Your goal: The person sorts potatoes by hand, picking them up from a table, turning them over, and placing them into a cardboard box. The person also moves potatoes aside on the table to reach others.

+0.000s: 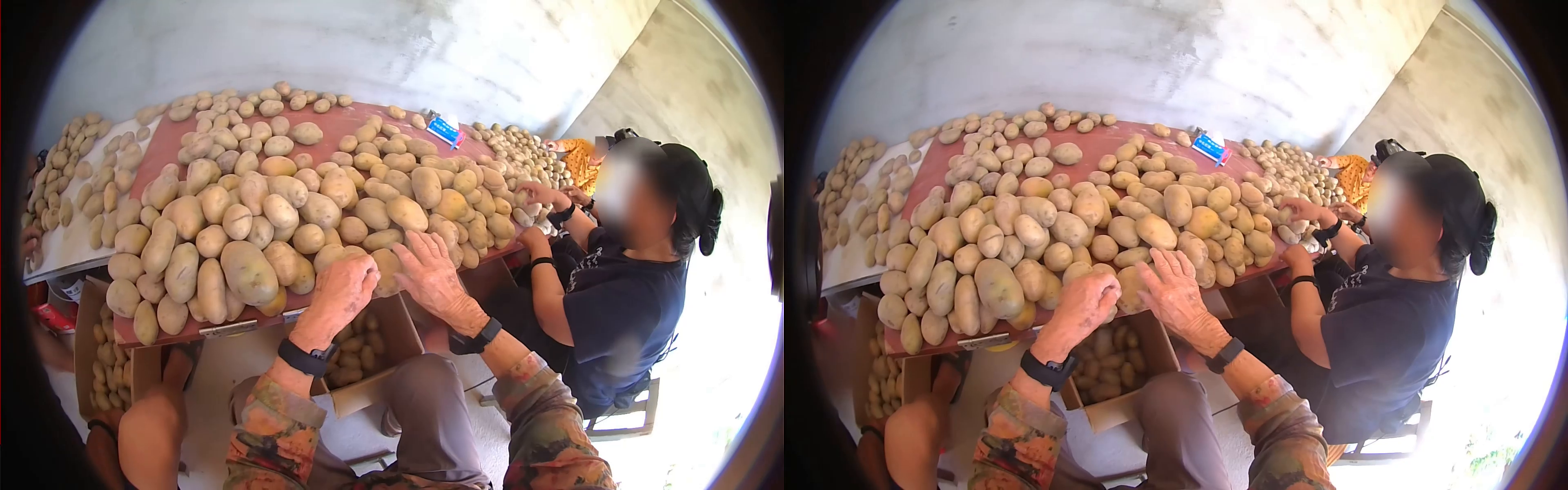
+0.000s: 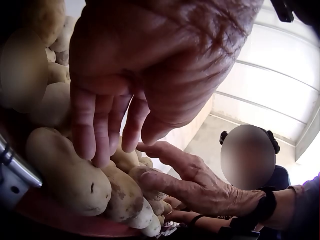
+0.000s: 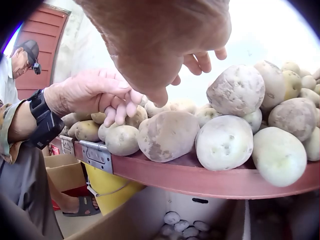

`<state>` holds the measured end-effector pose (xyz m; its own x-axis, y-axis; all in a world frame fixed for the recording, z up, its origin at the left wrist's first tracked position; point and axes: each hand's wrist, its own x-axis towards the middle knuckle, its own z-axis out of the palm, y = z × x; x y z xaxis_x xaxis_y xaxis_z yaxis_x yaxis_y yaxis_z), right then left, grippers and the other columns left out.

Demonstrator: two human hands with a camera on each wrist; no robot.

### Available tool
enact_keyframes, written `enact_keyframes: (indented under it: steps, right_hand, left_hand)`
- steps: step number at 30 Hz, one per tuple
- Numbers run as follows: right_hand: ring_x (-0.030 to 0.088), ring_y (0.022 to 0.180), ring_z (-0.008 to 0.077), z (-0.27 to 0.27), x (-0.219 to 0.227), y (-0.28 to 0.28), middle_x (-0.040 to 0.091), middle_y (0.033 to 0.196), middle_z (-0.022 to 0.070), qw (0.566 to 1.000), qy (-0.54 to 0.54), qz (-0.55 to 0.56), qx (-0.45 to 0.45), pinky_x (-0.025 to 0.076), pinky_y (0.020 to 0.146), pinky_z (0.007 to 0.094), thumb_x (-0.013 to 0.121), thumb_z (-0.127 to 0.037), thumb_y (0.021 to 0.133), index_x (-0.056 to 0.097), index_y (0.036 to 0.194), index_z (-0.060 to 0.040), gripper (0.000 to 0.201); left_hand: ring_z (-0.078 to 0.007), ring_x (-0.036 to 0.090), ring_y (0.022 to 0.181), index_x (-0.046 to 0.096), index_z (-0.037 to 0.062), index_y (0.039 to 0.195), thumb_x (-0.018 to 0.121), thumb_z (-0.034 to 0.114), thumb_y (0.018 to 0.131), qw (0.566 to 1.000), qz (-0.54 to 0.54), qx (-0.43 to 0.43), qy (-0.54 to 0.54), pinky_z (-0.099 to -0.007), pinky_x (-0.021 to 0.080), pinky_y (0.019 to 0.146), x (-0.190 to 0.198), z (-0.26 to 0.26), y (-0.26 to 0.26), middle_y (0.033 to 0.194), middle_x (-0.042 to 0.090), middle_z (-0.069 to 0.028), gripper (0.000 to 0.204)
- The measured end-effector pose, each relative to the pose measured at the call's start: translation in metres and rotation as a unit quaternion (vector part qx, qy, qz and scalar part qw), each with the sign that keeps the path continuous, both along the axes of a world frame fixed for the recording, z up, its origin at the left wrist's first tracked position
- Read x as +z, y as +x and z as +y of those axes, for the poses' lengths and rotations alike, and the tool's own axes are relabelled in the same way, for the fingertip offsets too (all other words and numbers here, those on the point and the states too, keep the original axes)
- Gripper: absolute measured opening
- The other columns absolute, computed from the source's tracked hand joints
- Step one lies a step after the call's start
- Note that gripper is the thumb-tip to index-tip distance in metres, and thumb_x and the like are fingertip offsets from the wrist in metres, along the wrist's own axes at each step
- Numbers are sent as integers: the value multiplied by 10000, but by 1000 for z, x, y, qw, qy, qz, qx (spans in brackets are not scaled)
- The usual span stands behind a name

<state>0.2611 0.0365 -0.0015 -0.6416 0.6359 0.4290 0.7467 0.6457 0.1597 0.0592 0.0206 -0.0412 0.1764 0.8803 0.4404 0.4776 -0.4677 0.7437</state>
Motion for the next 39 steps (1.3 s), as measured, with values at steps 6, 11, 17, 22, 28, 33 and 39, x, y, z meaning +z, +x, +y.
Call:
enact_keyframes:
  steps: [6,11,17,22,28,33,39]
  right_hand:
    - [479,1220,379,-16,-6,-21,528,1266,228,999,-15,30,38,362,1049,511,711,-141,759,592,1166,-32,437]
    - [547,1115,377,-33,0,-48,563,1207,203,993,-15,105,58,458,945,459,706,-57,740,594,1130,-35,406]
    - [625,887,347,-48,17,-62,613,1007,168,983,-83,155,56,522,743,398,702,-54,765,601,1068,-25,321]
    - [629,740,311,-77,28,-56,591,766,122,977,-173,82,92,515,652,396,695,-105,790,547,848,-33,175]
    - [595,731,285,-132,78,-67,519,834,103,900,-284,91,318,503,618,376,661,-161,823,530,968,-32,234]
    - [584,798,319,-161,94,-81,562,858,152,736,-427,141,507,482,696,402,613,-200,882,569,918,-9,200]
    - [607,863,328,-157,64,-96,586,870,179,633,-539,66,552,483,715,425,657,-225,860,576,915,-16,231]
  left_hand:
    - [-394,607,805,597,44,868,599,136,855,999,21,31,28,-473,470,674,0,2,-2,838,632,-179,93]
    - [-414,599,790,598,41,883,590,102,855,997,-5,61,39,-471,472,657,1,2,-7,832,623,-197,68]
    - [-403,608,788,621,34,899,582,79,853,999,-12,50,17,-447,479,670,1,4,-12,809,624,-200,75]
    - [-362,634,729,634,29,902,581,94,859,997,-12,48,58,-417,494,648,-12,14,-13,785,645,-181,95]
    - [-217,622,529,643,23,917,562,105,895,998,-40,41,-3,-335,480,528,-3,13,-12,643,616,-139,117]
    - [-192,618,516,650,32,927,572,130,911,998,-17,54,-4,-323,475,516,-3,13,-11,606,602,-118,126]
    - [-161,603,508,652,31,937,587,128,913,998,-28,63,-5,-302,477,516,-5,13,-10,611,604,-98,119]
